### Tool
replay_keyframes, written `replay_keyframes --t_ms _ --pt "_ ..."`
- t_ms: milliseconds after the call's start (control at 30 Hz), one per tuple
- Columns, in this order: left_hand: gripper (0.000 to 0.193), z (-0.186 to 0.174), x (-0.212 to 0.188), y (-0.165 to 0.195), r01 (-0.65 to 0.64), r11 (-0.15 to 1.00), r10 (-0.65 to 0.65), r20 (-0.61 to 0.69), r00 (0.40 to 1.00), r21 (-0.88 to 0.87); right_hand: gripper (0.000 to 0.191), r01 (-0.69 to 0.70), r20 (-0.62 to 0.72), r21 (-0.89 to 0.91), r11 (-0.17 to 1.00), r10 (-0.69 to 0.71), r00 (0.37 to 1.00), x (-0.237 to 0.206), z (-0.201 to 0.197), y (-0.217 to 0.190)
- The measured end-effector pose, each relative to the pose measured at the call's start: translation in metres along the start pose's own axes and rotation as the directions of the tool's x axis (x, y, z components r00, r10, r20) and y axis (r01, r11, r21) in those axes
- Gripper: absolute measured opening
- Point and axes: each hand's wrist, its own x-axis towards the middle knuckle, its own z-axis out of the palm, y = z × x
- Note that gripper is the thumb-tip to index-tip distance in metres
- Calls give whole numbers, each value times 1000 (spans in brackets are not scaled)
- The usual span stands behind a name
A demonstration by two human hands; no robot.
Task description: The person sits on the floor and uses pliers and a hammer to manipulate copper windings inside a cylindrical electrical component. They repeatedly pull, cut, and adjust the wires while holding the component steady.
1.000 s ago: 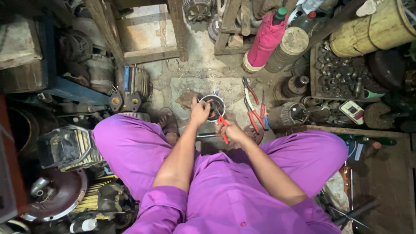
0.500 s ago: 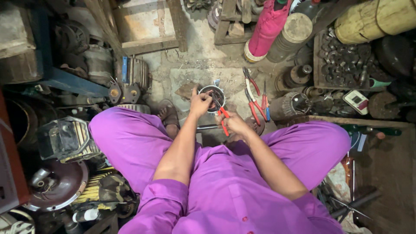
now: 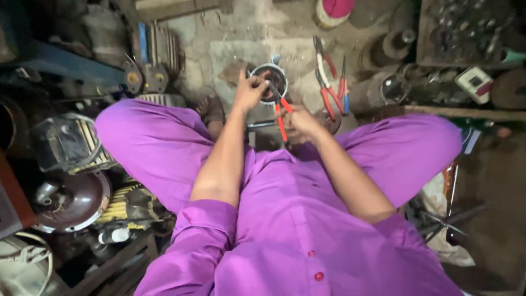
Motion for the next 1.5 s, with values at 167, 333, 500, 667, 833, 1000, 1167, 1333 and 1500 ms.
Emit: replay_keyframes --t_ms 167,333,500,667,833,1000,1167,1333,1500 --pt "17 -13 -4 -2 -190 892 167 92 982 410 41 -74 36 57 996 72 997 8 0 5" --pt "11 -17 -10 4 -337 760 344 96 934 555 38 -80 18 -12 997 80 997 12 3 9" --pt "7 -17 -11 5 -333 774 326 111 939 539 36 -26 15 -48 999 26 1000 12 10 6" --pt "7 -20 -9 -1 -428 708 419 154 895 562 31 -51 4 -30 998 51 999 8 15 -2" --pt "101 -18 -9 0 -224 926 208 85 974 305 18 72 -23 -143 987 -76 997 9 19 -7" --pt "106 -13 -8 9 -294 831 292 78 953 473 9 103 -48 35 994 -101 994 18 23 -7" --pt "25 -17 -8 15 -693 489 649 310 695 529 16 437 -47 94 895 -434 900 23 22 -14" --pt "19 -18 -6 15 -138 984 131 67 989 112 54 255 -255 -845 470 -774 580 23 33 -57" --pt "19 -16 -2 6 -356 869 365 42 930 343 69 108 -168 -955 275 -806 567 22 51 -91"
